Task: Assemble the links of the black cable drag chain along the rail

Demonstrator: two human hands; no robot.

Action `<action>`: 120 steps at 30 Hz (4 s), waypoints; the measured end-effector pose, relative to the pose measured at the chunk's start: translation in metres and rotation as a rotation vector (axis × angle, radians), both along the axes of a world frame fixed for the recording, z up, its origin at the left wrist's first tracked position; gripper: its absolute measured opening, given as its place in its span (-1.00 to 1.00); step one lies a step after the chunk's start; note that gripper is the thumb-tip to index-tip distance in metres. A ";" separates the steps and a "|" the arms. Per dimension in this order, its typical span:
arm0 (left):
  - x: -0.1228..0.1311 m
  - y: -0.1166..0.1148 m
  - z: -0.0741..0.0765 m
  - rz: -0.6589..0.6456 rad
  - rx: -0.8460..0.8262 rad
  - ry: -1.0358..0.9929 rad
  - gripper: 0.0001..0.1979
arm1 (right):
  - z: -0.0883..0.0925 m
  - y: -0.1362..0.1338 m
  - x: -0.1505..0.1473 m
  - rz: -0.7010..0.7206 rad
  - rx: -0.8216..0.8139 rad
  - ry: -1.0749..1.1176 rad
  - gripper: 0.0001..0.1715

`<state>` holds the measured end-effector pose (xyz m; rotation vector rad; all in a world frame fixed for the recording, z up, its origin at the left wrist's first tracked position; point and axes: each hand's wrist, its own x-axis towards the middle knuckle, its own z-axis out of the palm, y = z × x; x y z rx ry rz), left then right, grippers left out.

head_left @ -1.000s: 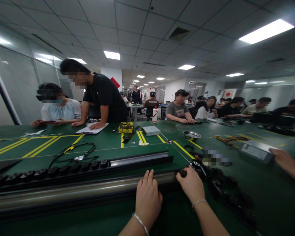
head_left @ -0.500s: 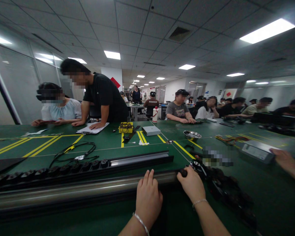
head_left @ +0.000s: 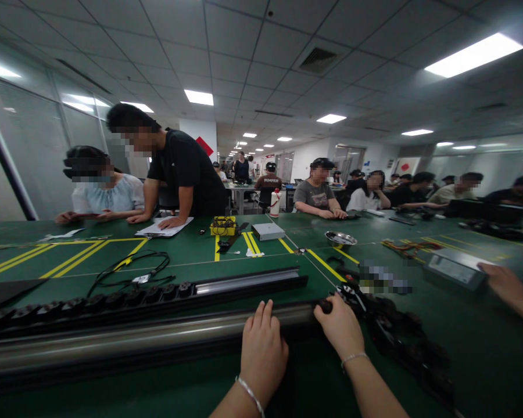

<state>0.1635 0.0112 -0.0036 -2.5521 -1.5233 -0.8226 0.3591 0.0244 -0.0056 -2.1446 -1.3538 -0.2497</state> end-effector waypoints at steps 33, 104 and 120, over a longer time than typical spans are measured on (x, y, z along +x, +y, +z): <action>0.000 0.000 0.000 0.011 -0.003 0.004 -0.74 | 0.003 0.000 0.005 0.030 0.012 0.075 -0.78; 0.001 0.003 -0.008 0.007 0.000 -0.019 -0.50 | 0.013 -0.004 0.004 -0.054 -0.105 0.172 -0.60; 0.000 0.002 -0.004 0.015 -0.026 0.018 -0.51 | 0.016 -0.004 0.006 -0.058 -0.137 0.228 -0.54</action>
